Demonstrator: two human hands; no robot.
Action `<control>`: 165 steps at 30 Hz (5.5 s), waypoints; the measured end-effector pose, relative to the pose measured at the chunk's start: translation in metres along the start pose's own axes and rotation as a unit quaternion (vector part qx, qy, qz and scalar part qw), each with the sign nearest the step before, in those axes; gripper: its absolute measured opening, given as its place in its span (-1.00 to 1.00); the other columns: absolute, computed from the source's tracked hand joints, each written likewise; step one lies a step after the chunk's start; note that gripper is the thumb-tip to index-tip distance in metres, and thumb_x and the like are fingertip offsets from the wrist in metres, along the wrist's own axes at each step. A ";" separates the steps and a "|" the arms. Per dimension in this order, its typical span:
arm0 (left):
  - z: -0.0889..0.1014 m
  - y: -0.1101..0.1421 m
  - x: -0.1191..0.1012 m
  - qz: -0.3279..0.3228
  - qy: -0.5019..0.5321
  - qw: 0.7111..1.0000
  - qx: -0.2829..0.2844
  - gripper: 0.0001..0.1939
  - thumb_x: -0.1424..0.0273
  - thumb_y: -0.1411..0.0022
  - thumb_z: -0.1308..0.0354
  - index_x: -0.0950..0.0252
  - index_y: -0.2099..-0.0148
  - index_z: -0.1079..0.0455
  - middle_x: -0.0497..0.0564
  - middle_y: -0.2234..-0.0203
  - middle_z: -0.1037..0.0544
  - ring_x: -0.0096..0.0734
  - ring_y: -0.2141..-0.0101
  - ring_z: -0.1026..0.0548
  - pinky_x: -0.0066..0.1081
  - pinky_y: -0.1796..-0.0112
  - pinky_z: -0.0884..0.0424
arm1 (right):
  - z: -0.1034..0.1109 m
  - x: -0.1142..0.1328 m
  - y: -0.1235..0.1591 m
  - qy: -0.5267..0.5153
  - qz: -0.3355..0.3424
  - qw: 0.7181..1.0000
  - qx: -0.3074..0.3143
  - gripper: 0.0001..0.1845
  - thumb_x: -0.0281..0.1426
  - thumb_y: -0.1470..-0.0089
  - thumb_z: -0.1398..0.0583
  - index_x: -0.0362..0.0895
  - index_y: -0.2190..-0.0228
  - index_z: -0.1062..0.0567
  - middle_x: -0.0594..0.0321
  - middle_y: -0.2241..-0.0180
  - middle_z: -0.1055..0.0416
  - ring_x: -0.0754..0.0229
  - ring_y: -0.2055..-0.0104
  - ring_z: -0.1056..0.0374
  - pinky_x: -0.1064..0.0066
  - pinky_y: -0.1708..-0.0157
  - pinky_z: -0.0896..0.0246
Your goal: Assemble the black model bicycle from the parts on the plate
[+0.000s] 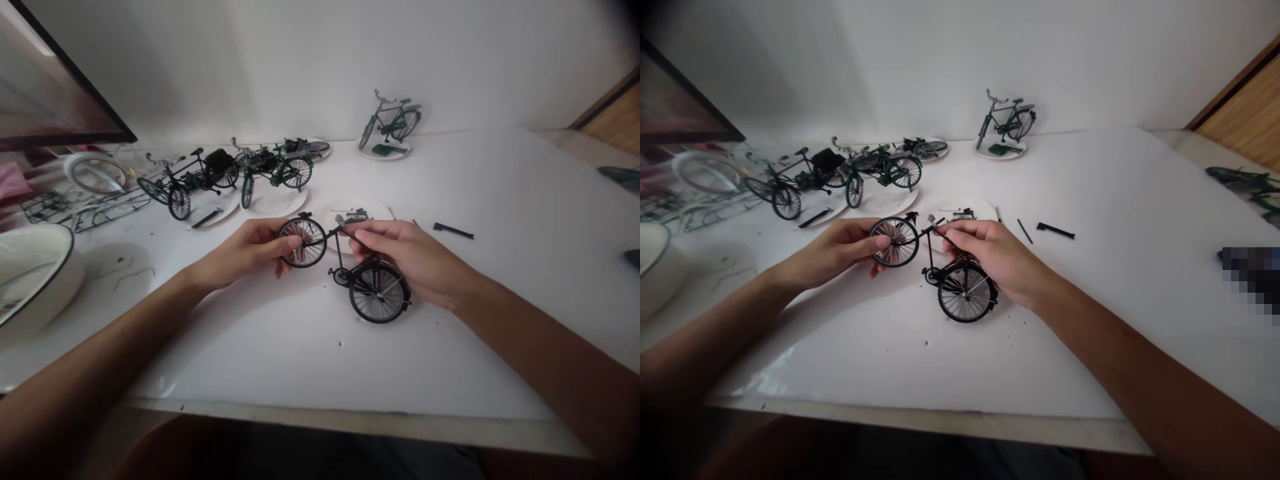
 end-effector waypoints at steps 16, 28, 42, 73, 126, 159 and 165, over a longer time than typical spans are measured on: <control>-0.032 0.014 -0.015 -0.007 0.033 0.996 0.086 -0.71 0.28 -0.35 -0.27 0.36 -0.01 -0.47 0.04 0.29 -0.56 -0.55 0.39 -0.45 -0.58 0.39 -0.46 | 0.000 0.016 0.014 0.155 -0.028 0.952 0.262 -0.68 -0.20 -0.26 -0.26 -0.08 0.03 -0.59 0.21 0.24 -0.59 0.23 0.26 -0.44 0.38 0.22 -0.35; -0.025 0.006 -0.011 -0.009 0.053 0.997 0.063 -0.69 0.27 -0.44 -0.16 0.37 -0.09 -0.47 0.05 0.30 -0.58 -0.53 0.39 -0.50 -0.58 0.42 -0.50 | -0.009 0.005 0.011 0.122 -0.036 0.972 0.196 -0.62 -0.32 -0.11 -0.37 -0.16 0.04 -0.58 0.25 0.39 -0.60 0.30 0.46 -0.42 0.43 0.39 -0.37; -0.033 0.009 -0.011 0.014 -0.008 1.000 -0.003 -0.59 0.19 -0.38 -0.21 0.24 -0.18 -0.49 -0.05 0.49 -0.47 -0.60 0.60 -0.29 -0.60 0.61 -0.35 | -0.020 0.000 0.011 0.127 -0.028 0.982 0.135 -0.58 -0.28 -0.05 -0.38 -0.11 0.10 -0.42 0.30 0.47 -0.54 0.27 0.57 -0.36 0.38 0.52 -0.29; -0.036 0.007 -0.008 -0.015 -0.002 0.998 -0.061 -0.65 0.20 -0.43 -0.15 0.32 -0.11 -0.44 -0.02 0.33 -0.52 -0.56 0.38 -0.44 -0.58 0.38 -0.36 | -0.021 -0.007 0.009 0.111 -0.010 0.984 0.140 -0.52 -0.20 -0.03 -0.40 -0.07 0.07 -0.41 0.31 0.44 -0.55 0.28 0.58 -0.35 0.39 0.56 -0.28; -0.036 0.013 -0.018 0.068 -0.035 0.997 -0.022 -0.77 0.24 -0.37 -0.23 0.31 0.08 -0.50 -0.13 0.61 -0.42 -0.69 0.70 -0.27 -0.67 0.72 -0.20 | -0.021 0.001 0.013 0.141 -0.025 0.974 0.175 -0.49 -0.25 -0.07 -0.40 -0.07 0.00 -0.38 0.31 0.40 -0.57 0.32 0.54 -0.36 0.45 0.55 -0.31; -0.050 0.017 -0.017 0.049 -0.053 0.996 -0.053 -0.72 0.20 -0.36 -0.23 0.34 0.12 -0.51 -0.06 0.53 -0.56 -0.61 0.69 -0.41 -0.64 0.72 -0.39 | -0.014 -0.006 0.011 0.171 0.001 0.959 0.226 -0.26 -0.20 -0.05 -0.41 -0.01 -0.21 -0.34 0.31 0.41 -0.60 0.23 0.51 -0.46 0.43 0.54 -0.33; -0.051 0.018 -0.017 0.054 -0.057 0.996 -0.048 -0.73 0.20 -0.37 -0.23 0.32 0.11 -0.51 -0.11 0.60 -0.50 -0.62 0.72 -0.37 -0.64 0.75 -0.33 | -0.016 -0.004 0.012 0.179 0.005 0.958 0.225 -0.28 -0.20 -0.06 -0.41 -0.04 -0.20 -0.34 0.30 0.40 -0.62 0.26 0.52 -0.46 0.45 0.55 -0.29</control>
Point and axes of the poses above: each hand's wrist, its own y-axis away from the middle knuckle, its own z-axis out of the back of the hand, x = y × z, the point moved 1 cm from there along -y, towards the middle knuckle
